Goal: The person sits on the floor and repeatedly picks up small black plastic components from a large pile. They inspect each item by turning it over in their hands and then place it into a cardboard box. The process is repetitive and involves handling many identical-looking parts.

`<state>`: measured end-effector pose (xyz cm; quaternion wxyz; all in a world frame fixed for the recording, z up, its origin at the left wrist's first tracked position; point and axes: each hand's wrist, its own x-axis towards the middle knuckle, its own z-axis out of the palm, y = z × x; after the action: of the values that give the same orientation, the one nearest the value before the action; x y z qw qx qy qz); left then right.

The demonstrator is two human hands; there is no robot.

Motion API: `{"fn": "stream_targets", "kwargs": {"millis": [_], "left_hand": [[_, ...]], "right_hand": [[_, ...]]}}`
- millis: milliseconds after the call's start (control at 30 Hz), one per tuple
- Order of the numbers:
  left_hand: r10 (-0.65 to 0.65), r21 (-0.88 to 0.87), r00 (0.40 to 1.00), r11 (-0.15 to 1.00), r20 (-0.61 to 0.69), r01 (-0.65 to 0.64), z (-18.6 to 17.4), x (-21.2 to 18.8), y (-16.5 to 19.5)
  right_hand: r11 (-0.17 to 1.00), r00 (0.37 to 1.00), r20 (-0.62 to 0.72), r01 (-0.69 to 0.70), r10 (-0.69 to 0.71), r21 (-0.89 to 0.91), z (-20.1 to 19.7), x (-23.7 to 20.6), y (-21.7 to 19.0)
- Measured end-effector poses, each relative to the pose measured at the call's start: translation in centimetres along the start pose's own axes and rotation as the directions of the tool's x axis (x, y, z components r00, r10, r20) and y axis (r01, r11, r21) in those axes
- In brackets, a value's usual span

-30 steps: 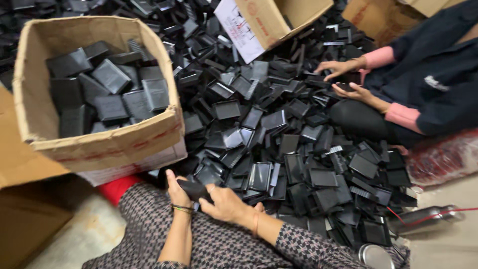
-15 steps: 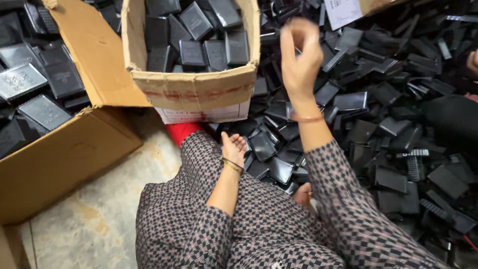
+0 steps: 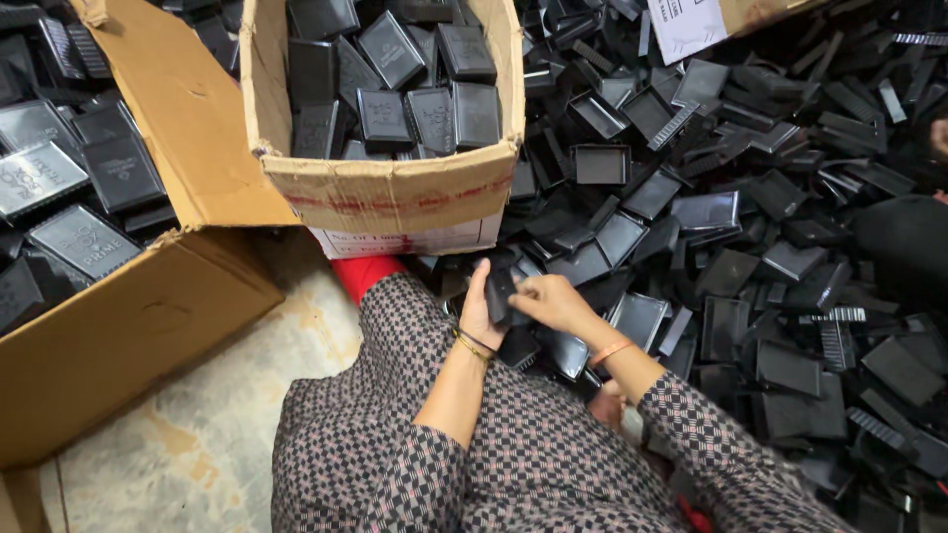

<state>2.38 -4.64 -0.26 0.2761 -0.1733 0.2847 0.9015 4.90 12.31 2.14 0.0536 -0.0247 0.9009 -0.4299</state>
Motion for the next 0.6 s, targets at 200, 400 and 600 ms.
{"fn": "stream_targets", "kwargs": {"millis": [200,400,600], "left_hand": [[0.035,-0.260,0.997,0.964,-0.070,-0.052,1.0,-2.4,0.9],[-0.038,-0.049,0.984,0.998,-0.174,0.030,0.2,-2.3,0.1],[-0.054,-0.045,0.988,0.998,-0.142,0.048,-1.4,1.7,-1.7]], "right_hand": [[0.954,0.892,-0.345,0.242,-0.291,-0.179,-3.8,11.1,-1.4],[0.698,0.977,0.013,0.160,-0.211,-0.698,-3.9,22.0,0.0],[0.690,0.999,-0.030,-0.006,-0.024,-0.724,-3.1,18.4,1.0]]}}
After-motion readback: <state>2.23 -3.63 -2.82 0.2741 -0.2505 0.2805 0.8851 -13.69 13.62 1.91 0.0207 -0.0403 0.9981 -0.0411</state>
